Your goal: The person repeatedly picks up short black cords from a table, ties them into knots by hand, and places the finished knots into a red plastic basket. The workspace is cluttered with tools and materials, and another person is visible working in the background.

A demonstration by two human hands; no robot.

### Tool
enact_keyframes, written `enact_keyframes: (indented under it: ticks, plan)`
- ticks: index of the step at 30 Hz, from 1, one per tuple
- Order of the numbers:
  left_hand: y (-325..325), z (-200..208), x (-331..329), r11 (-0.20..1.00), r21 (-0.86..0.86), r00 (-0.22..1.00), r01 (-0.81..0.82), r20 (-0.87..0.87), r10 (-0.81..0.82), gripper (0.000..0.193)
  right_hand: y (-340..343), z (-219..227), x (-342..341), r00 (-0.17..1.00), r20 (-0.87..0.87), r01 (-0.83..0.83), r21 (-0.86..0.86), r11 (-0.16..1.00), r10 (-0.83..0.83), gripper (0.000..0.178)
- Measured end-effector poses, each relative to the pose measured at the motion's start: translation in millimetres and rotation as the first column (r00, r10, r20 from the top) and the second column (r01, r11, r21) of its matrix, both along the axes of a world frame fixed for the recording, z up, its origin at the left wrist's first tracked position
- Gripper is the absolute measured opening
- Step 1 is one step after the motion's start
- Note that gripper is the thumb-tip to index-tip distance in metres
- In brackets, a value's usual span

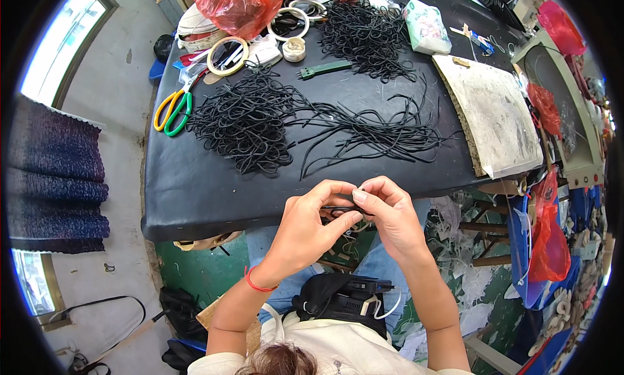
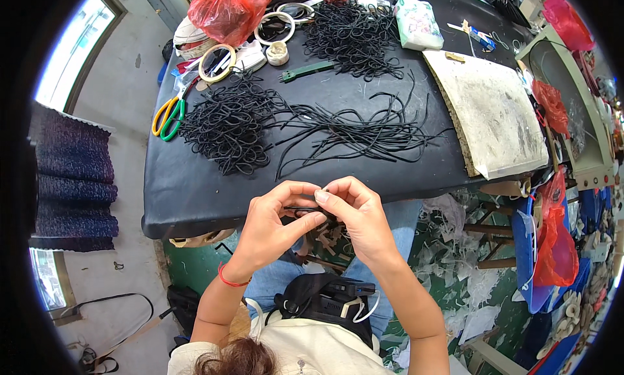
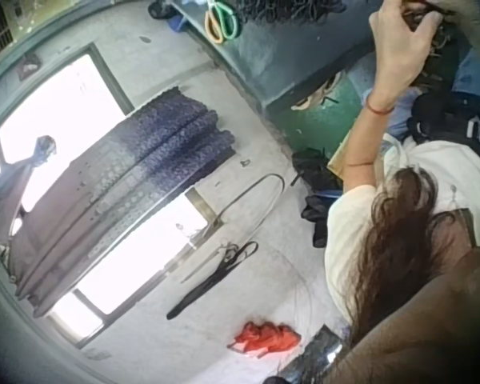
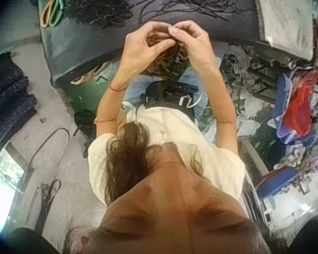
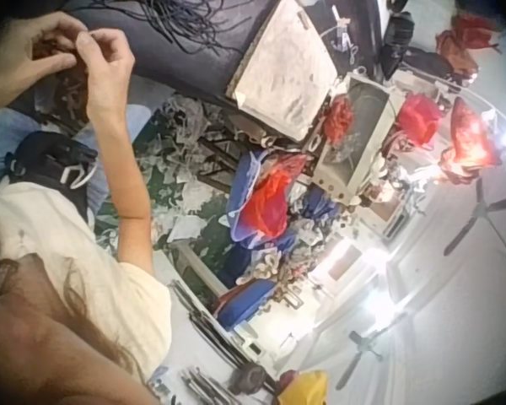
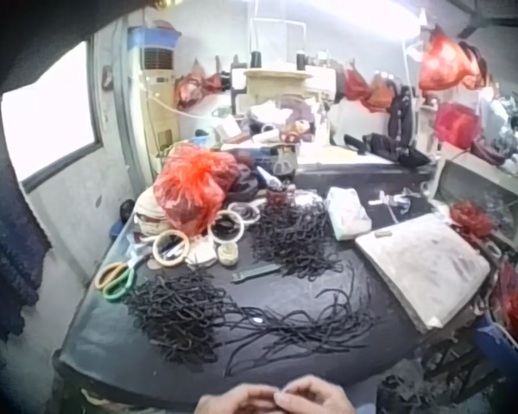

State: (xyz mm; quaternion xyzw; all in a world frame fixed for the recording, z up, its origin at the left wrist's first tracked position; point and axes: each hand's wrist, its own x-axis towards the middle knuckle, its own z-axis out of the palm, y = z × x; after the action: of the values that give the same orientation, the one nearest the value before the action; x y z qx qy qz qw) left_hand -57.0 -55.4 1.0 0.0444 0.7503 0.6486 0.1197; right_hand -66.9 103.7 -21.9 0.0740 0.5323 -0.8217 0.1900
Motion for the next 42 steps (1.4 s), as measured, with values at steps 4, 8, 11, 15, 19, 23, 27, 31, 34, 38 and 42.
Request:
enact_keyframes:
  ticks: [4, 8, 11, 15, 19, 23, 27, 31, 34, 38, 42]
  plan:
    - [5.1, 0.2, 2.0, 0.997, -0.08, 0.998, -0.01, -0.068, 0.004, 0.025, 3.9, -6.0, 0.7, 0.997, 0.073, 0.007, -0.073, 0.997, -0.002, 0.012]
    - [3.6, 2.4, 0.7, 0.989, -0.138, 0.995, 0.061, -0.066, -0.07, 0.021, 4.0, -2.2, 1.3, 0.996, 0.092, 0.021, -0.105, 0.994, -0.011, 0.014]
    - [-1.2, 5.1, -5.9, 0.971, -0.162, 0.984, 0.174, -0.011, -0.178, 0.021, 2.8, -1.7, 2.4, 0.996, 0.081, 0.041, -0.115, 0.993, -0.032, 0.014]
    - [-5.3, 0.8, -8.6, 0.942, -0.092, 0.946, 0.323, 0.031, -0.322, 0.02, -1.2, -9.2, 3.5, 0.994, -0.026, 0.102, 0.006, 0.995, -0.102, 0.015]
    - [-0.6, -5.1, -3.9, 0.955, -0.098, 0.958, 0.281, 0.082, -0.274, 0.017, -5.9, -10.4, 7.1, 0.962, -0.217, 0.238, 0.368, 0.899, -0.166, 0.015]
    - [-6.4, -16.4, 0.1, 0.972, 0.165, 0.982, 0.167, 0.056, -0.178, 0.017, -4.8, -1.6, 3.5, 0.899, -0.308, 0.379, 0.187, 0.906, -0.312, 0.017]
    - [-12.2, -20.6, 2.0, 0.967, 0.169, 0.972, 0.193, 0.099, -0.212, 0.017, 11.7, 2.3, 19.9, 0.991, -0.13, -0.003, 0.287, 0.958, 0.042, 0.03]
    - [-10.8, -20.6, 3.6, 0.948, 0.189, 0.944, 0.256, 0.164, -0.288, 0.017, 2.6, 1.6, 23.7, 0.983, -0.176, -0.003, 0.23, 0.973, 0.045, 0.025]
    - [-9.7, -19.4, 6.9, 0.939, 0.231, 0.925, 0.255, 0.224, -0.306, 0.018, 3.4, -5.1, 24.7, 0.975, -0.222, 0.056, 0.189, 0.98, -0.013, 0.027]
    - [1.9, -18.5, 17.1, 0.923, 0.368, 0.94, 0.113, 0.262, -0.22, 0.019, 4.2, -7.1, 24.0, 0.962, -0.25, 0.16, 0.205, 0.966, -0.107, 0.03]
    - [10.7, -25.5, 24.8, 0.932, 0.357, 0.963, 0.054, 0.229, -0.143, 0.019, -1.5, -3.4, 20.0, 0.954, -0.187, 0.262, 0.133, 0.956, -0.236, 0.03]
